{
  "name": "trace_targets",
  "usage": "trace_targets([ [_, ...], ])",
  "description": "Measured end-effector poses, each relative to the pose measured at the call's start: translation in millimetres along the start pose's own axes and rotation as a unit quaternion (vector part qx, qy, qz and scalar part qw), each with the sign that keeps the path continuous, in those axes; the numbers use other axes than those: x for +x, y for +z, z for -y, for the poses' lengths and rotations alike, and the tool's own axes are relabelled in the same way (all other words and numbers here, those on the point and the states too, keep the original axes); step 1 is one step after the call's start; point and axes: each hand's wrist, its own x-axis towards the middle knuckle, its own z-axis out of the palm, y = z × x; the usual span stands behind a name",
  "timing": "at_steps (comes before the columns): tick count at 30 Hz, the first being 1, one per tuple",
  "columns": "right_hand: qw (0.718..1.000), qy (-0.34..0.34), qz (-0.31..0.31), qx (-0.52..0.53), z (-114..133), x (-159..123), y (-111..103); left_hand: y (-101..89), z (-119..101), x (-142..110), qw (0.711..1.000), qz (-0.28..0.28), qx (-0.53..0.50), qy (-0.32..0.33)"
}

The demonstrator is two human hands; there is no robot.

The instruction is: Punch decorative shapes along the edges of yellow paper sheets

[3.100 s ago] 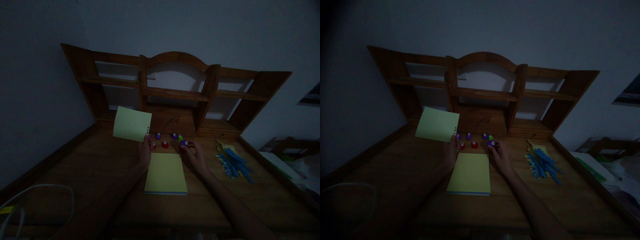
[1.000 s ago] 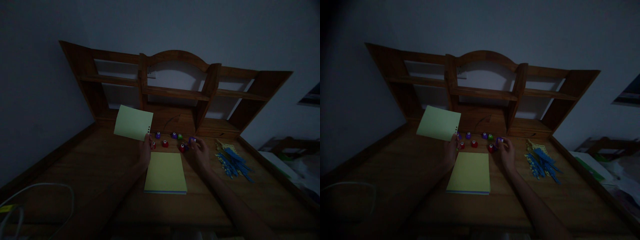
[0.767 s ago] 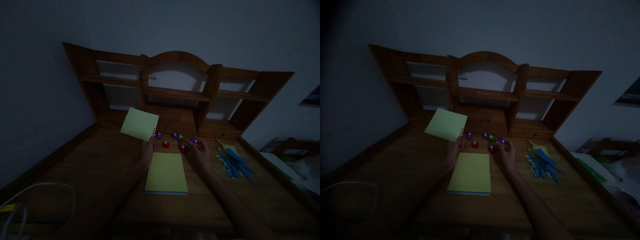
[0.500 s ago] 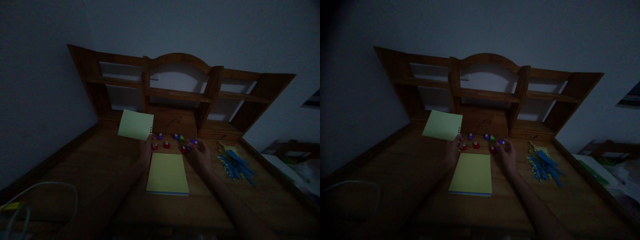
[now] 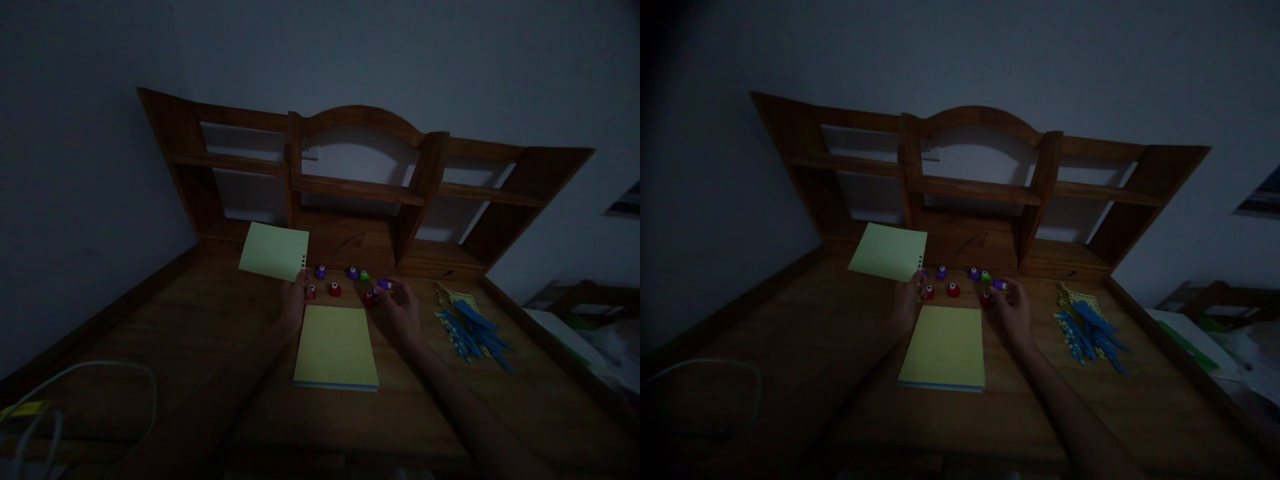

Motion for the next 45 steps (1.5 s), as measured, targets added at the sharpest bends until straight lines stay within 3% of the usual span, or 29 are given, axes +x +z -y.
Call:
trace_targets([
  [28, 0.999, -0.019, 0.017, -0.029, -2, -1, 1, -2.3, 7, 1, 0.999, 0.026, 0.002, 0.024],
  [40, 0.992, -0.079, 0.048, -0.086, 18, -10, 6, -1.3, 3, -1, 0.999, 0.016, 0.011, 0.031],
  [45, 0.979, -0.115, 0.092, -0.141, 16, -11, 6, -0.2, 1, -2, 0.999, 0.019, -0.003, 0.033],
])
